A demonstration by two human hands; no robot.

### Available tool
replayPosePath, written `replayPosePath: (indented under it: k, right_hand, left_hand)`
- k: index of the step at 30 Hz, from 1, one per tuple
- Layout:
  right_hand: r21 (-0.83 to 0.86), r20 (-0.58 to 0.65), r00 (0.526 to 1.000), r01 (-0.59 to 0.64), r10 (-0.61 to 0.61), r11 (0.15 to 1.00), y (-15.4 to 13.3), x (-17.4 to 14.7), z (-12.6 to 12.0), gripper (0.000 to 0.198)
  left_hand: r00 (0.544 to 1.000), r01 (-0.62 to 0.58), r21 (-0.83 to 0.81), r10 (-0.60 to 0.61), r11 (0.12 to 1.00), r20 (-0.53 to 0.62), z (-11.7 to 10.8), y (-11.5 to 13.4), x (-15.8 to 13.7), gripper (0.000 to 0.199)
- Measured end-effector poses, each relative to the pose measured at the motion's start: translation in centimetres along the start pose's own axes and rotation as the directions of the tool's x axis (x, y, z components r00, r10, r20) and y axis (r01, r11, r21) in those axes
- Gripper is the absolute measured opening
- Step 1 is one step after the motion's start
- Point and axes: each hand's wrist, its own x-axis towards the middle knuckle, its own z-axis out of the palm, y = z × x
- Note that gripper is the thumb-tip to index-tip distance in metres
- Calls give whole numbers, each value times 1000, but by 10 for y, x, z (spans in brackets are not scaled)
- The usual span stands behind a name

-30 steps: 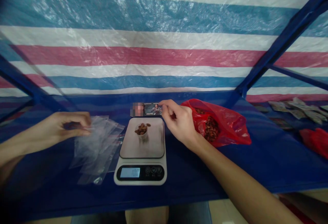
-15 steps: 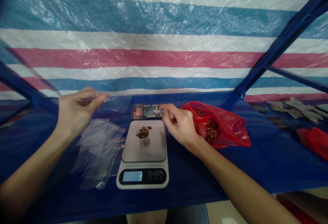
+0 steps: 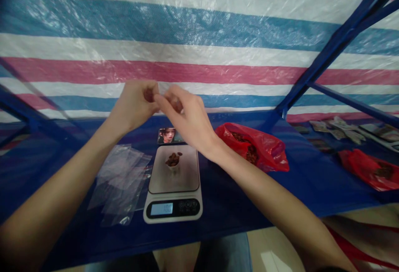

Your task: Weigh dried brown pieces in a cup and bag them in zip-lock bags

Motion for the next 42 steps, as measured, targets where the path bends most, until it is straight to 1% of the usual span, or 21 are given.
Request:
replayPosePath:
  k: [1, 2, 4, 5, 6, 9, 11, 14, 16, 18, 20, 22, 24, 27, 29, 31, 33, 35, 37, 40, 42]
  right_hand:
    - [13, 15, 1000, 10, -10, 1000, 4, 15, 2, 34]
    - [12, 22, 1000, 10, -10, 1000, 9, 28, 3, 36]
    - [-15, 24, 1000, -7, 7, 1000, 23, 47, 5, 36]
    - [-12, 35, 999, -30, 31, 999, 30, 52, 5, 36]
    - [5, 57, 997, -56, 56, 998, 36, 55, 5, 34]
    - [113, 179, 978, -133, 111, 985, 49, 51, 6, 30]
    - [166, 266, 953, -195, 146, 967, 54, 45, 7, 25]
    - [178, 405, 885, -321, 228, 930, 58, 37, 9, 16]
    - [143, 458, 854, -345, 247, 928, 59, 33, 12, 15]
    - [89, 458, 855, -315, 242, 945, 59, 31, 15, 17]
    - [48, 439, 863, -299, 249, 953, 60, 30, 19, 18]
    - [60, 432, 860, -328, 272, 943, 60, 30, 23, 17]
    - [116, 446, 846, -378, 292, 918, 61, 31, 25, 17]
    - [213, 496, 813, -455, 305, 865, 60, 33, 22, 18]
    - [266, 527, 796, -487, 298, 832, 57, 35, 18, 15]
    - [303, 542, 793, -495, 280, 815, 54, 36, 14, 12]
    - [310, 541, 799, -480, 263, 821, 51, 36, 13, 10]
    - [291, 531, 808, -457, 255, 841, 51, 36, 14, 8]
    - [265, 524, 814, -437, 251, 860, 54, 36, 18, 8]
    - [227, 522, 815, -417, 252, 880, 59, 35, 22, 9]
    - [193, 516, 814, -413, 266, 890, 61, 34, 23, 10]
  left_hand:
    - [1000, -7, -5, 7, 1000, 9, 3, -1, 4, 38]
    - [1000, -5, -22, 5, 1000, 12, 5, -1, 7, 32]
    - [999, 29, -89, -26, 996, 29, 5, -3, 10, 16]
    - [997, 51, -131, -43, 990, 63, 4, -4, 11, 8]
    - [992, 71, -165, -53, 984, 113, 2, -6, 12, 6]
    - [964, 114, -206, -58, 972, 258, -6, -16, 10, 13]
    - [938, 153, -203, -78, 967, 337, -10, -27, 7, 14]
    - [889, 208, -150, -123, 966, 441, -12, -39, -1, 19]
    - [878, 198, -86, -137, 976, 458, -10, -41, -6, 20]
    - [892, 157, -3, -141, 988, 431, -7, -38, -9, 20]
    - [902, 119, 119, -158, 986, 403, -5, -33, -9, 18]
    - [899, 94, 217, -177, 972, 400, -6, -28, -8, 15]
    - [885, 79, 244, -180, 967, 429, -8, -24, -5, 14]
    - [842, 79, 192, -169, 978, 513, -13, -21, 0, 18]
    - [807, 103, 95, -138, 990, 574, -16, -21, 2, 20]
    - [786, 140, -33, -91, 990, 611, -19, -21, 3, 20]
    - [783, 181, -118, -71, 976, 618, -22, -22, 4, 18]
    - [784, 219, -150, -83, 964, 615, -23, -25, 4, 16]
    - [772, 245, -170, -86, 955, 630, -25, -28, 3, 16]
    - [743, 235, -173, -62, 957, 666, -26, -32, 3, 19]
    - [739, 196, -105, -77, 975, 669, -26, -33, 4, 22]
